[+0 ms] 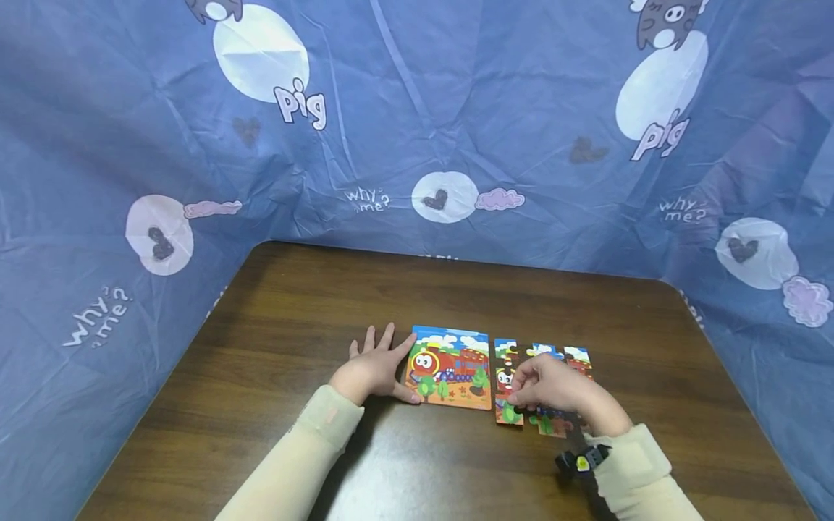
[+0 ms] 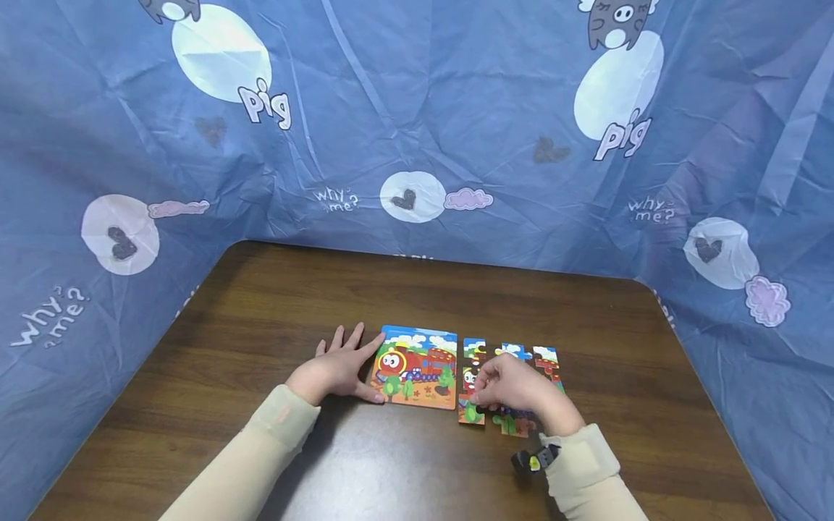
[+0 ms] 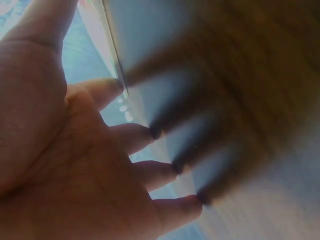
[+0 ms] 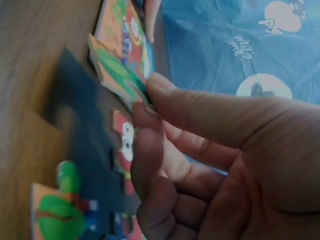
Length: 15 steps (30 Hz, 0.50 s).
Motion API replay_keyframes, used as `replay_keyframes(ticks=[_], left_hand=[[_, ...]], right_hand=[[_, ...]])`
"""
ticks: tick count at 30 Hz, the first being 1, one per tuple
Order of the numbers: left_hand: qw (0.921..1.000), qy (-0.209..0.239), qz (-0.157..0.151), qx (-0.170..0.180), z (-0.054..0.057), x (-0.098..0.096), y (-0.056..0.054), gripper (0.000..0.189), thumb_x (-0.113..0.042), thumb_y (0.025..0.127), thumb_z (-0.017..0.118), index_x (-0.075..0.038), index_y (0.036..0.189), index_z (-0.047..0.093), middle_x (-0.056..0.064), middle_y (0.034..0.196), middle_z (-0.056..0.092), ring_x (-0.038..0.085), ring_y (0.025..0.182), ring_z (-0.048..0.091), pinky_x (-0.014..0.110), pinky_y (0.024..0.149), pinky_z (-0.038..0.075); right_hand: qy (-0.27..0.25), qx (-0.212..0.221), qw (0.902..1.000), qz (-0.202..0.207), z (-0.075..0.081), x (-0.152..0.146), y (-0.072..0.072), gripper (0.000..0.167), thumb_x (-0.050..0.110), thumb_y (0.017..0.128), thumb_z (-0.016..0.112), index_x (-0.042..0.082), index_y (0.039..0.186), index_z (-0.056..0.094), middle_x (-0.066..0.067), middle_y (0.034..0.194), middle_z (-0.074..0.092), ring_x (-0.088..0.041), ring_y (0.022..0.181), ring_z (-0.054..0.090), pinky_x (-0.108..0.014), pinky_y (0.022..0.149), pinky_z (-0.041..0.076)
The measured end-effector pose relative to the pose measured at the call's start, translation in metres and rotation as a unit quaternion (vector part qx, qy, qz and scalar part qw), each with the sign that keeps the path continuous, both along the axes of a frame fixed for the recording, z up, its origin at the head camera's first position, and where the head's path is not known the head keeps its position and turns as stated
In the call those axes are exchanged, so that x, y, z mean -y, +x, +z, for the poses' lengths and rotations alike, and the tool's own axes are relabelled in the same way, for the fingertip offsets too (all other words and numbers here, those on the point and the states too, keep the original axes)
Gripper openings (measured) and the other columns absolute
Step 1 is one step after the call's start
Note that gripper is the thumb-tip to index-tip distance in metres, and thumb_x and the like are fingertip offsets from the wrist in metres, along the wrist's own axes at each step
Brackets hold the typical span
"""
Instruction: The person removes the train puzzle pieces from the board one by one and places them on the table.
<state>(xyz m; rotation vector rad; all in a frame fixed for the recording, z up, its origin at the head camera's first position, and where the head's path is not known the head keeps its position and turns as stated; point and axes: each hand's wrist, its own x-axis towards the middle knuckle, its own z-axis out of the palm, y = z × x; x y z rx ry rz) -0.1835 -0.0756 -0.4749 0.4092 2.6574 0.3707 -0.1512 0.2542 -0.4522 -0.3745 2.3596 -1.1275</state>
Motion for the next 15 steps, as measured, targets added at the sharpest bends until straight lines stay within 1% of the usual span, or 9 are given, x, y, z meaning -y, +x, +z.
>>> replay_keyframes(ticks=[2,4,7,11,15], left_hand=[[1.0,-0.002,0.0,0.001,0.0,0.001,0.0,0.118,-0.067,0.071,0.083,-0.029,0.165,0.022,0.017,0.168,0.005,0.049,0.15,-0.002,0.069,0.114,0.008],[1.0,-0.002,-0.001,0.002,0.0,0.002,0.0,0.118,-0.067,0.071,0.083,-0.029,0.165,0.021,0.017,0.168,0.005,0.049,0.15,-0.002,0.069,0.114,0.008],[1.0,0.0,-0.003,0.0,0.001,0.002,0.0,0.118,-0.067,0.071,0.082,-0.028,0.165,0.022,0.018,0.168,0.005,0.049,0.149,-0.002,0.069,0.113,0.008],[1.0,0.001,-0.002,0.002,0.002,0.003,0.001,0.118,-0.067,0.071,0.082,-0.029,0.165,0.021,0.017,0.168,0.005,0.049,0.149,-0.002,0.069,0.114,0.008],[1.0,0.001,-0.001,0.005,0.002,0.003,0.001,0.118,-0.067,0.072,0.083,-0.029,0.165,0.021,0.017,0.168,0.004,0.049,0.15,-0.002,0.068,0.114,0.007]], right_hand=[[-0.001,0.013,0.9999,0.008,-0.002,-0.002,0.002,0.012,0.011,0.093,0.076,0.004,0.084,0.07,-0.008,0.073,0.07,-0.021,0.062,0.062,-0.042,0.059,0.053],[-0.003,0.02,0.9998,0.006,-0.004,-0.003,0.004,0.013,0.009,0.093,0.076,0.003,0.083,0.07,-0.009,0.072,0.07,-0.02,0.061,0.061,-0.041,0.058,0.053],[0.008,0.011,0.9999,-0.008,-0.008,-0.001,0.006,0.015,0.008,0.091,0.077,0.003,0.08,0.069,-0.008,0.069,0.068,-0.019,0.058,0.06,-0.039,0.056,0.052],[0.057,-0.021,0.9976,-0.034,-0.01,0.006,0.008,0.022,0.008,0.089,0.079,0.005,0.071,0.066,-0.002,0.064,0.063,-0.016,0.056,0.055,-0.034,0.054,0.048],[0.112,-0.038,0.9908,-0.065,-0.01,0.013,0.01,0.028,0.009,0.086,0.083,0.007,0.065,0.064,0.0,0.062,0.059,-0.014,0.057,0.052,-0.032,0.055,0.044]])
